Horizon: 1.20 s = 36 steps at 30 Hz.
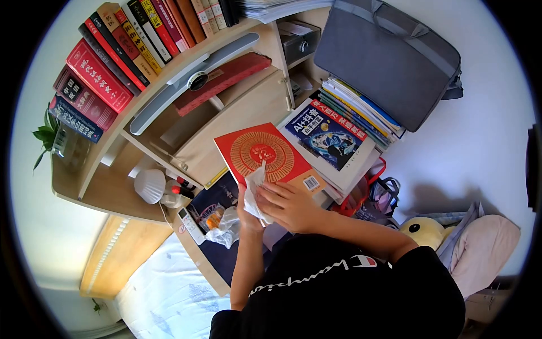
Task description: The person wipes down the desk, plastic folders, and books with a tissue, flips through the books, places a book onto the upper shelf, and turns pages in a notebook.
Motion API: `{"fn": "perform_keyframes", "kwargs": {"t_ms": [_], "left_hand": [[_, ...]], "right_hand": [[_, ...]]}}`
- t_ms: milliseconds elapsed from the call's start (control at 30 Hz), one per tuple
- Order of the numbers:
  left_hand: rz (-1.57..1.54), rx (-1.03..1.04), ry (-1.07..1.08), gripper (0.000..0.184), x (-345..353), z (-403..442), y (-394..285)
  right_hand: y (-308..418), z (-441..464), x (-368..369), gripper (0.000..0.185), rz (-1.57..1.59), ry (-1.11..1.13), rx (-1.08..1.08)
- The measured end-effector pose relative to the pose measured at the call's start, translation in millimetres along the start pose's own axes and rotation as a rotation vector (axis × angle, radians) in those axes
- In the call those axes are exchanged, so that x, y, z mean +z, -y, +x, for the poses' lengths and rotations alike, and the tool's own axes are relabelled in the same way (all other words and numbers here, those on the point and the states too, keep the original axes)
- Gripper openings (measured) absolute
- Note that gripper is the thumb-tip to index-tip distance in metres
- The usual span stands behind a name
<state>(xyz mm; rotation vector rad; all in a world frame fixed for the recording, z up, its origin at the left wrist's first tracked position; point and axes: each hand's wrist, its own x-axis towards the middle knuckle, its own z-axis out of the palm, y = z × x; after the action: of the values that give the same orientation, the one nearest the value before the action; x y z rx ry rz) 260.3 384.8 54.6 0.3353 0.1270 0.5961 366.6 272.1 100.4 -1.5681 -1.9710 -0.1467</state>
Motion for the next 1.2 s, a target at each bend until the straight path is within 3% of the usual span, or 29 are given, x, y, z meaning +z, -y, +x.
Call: {"fn": "perform_keyframes", "kwargs": {"t_ms": [67,100,133,233,267,333,367,400,433,467,533,600,667,733,800,867,933,1067,1200], "left_hand": [[0.03,0.0,-0.011,0.049,-8.6,-6.9,0.3],[0.083,0.03,-0.127,0.052,-9.7,-8.8,1.3],[0.135,0.06,-0.244,0.055,-11.9,-11.5,1.7],[0.224,0.111,-0.266,0.053,-33.7,-21.3,-12.4],[0.284,0.156,-0.334,0.052,-37.8,-24.2,-16.7],[0.29,0.168,-0.408,0.047,-42.8,-27.5,-20.3],[0.559,0.165,-0.458,0.045,-41.6,-28.3,-21.1],[0.829,0.158,-0.501,0.043,-38.3,-27.8,-20.8],[1.043,0.154,-0.493,0.04,-20.4,-26.9,-17.8],[1.042,0.152,-0.496,0.04,-15.6,-26.3,-17.2],[1.693,0.014,-0.465,0.042,-4.0,-23.7,-16.5],[1.768,-0.096,-0.491,0.045,16.2,-22.2,-9.9],[2.255,-0.066,-0.347,0.051,30.7,-20.0,2.1],[2.393,0.033,-0.243,0.056,12.2,-20.0,19.5],[2.688,0.184,0.082,0.054,-9.9,-18.4,34.9],[2.638,0.216,0.059,0.057,-45.3,-25.0,52.5],[2.578,0.091,0.087,0.057,-58.5,-29.6,67.2],[2.614,-0.107,0.152,0.055,-61.9,-34.7,75.6],[2.409,0.004,0.188,0.05,-51.3,-8.5,80.0]], "right_hand": [[-13.4,-16.3,4.2,0.04,-0.018,-0.005,-0.165],[-21.1,-25.0,1.3,0.04,-0.02,-0.006,-0.164],[-29.9,-34.2,-3.2,0.033,0.0,0.018,-0.06],[-86.3,-70.2,-14.1,0.023,-0.068,0.029,0.405],[-106.0,-78.5,-26.6,0.022,-0.173,-0.175,0.39],[-132.4,-81.5,-49.8,0.02,0.01,-0.279,0.796],[-139.5,-76.2,-65.6,0.02,0.132,-0.207,1.088],[-154.5,-77.3,-63.6,0.02,0.132,-0.205,1.089],[-172.5,-83.0,-56.3,0.021,0.316,-0.448,1.056],[-187.7,-90.1,-49.5,0.022,0.5,-0.688,1.007],[-188.2,-83.4,-53.8,0.024,0.526,-0.696,1.019],[-182.0,-77.1,-55.4,0.025,0.594,-0.86,1.042],[-194.2,-88.9,-49.3,0.026,0.535,-0.789,1.035],[-208.1,-102.7,-36.9,0.027,0.476,-0.719,1.022],[-214.3,-116.4,-20.4,0.031,-0.205,-0.295,0.771],[-202.7,-112.6,-9.6,0.034,-0.149,-0.212,0.719],[-185.5,-105.1,-6.0,0.042,-0.374,-0.159,0.549],[-170.7,-95.5,-11.9,0.054,-0.381,-0.061,0.549],[-169.0,-90.3,-10.4,0.058,-0.262,0.099,0.609]]}}
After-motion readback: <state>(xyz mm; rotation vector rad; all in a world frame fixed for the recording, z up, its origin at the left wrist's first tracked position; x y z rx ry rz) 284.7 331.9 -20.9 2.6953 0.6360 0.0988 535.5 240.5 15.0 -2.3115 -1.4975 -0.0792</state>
